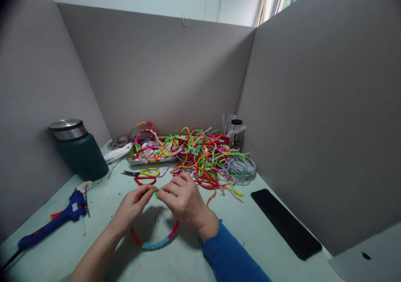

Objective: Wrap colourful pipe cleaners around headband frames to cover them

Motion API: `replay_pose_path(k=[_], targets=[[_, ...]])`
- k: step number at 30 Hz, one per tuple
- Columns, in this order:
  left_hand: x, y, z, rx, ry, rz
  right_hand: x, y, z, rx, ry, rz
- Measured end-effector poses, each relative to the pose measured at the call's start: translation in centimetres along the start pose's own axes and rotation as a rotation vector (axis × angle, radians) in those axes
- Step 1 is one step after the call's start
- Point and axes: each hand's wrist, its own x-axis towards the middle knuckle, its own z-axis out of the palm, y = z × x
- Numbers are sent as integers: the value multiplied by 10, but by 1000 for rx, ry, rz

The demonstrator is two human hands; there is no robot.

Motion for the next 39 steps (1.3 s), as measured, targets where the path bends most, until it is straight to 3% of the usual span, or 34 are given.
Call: replay_pose_path(k=[4, 9, 16, 24, 29, 33, 36, 39], targets=[[-2, 4, 2, 39, -83, 34, -2, -1, 3, 85, 70, 80], [-6, 10, 4, 57, -224, 76, -2, 4, 7, 359, 151, 354], [-10, 13, 4, -13, -300, 56, -3, 11, 17, 554, 116, 600], [-8, 12, 3, -59, -207, 79, -6, 16, 21, 724, -73, 652], [-8, 8, 2, -102, -66, 59, -9, 16, 23, 917, -268, 695], [-7, 8, 0, -65, -60, 71, -11, 16, 21, 1030, -372, 664], [-6, 8, 0, -54, -27, 63, -11, 18, 21, 1042, -375, 666], [-3, 5, 0, -32, 43, 28, -11, 22, 27, 972, -191, 764]])
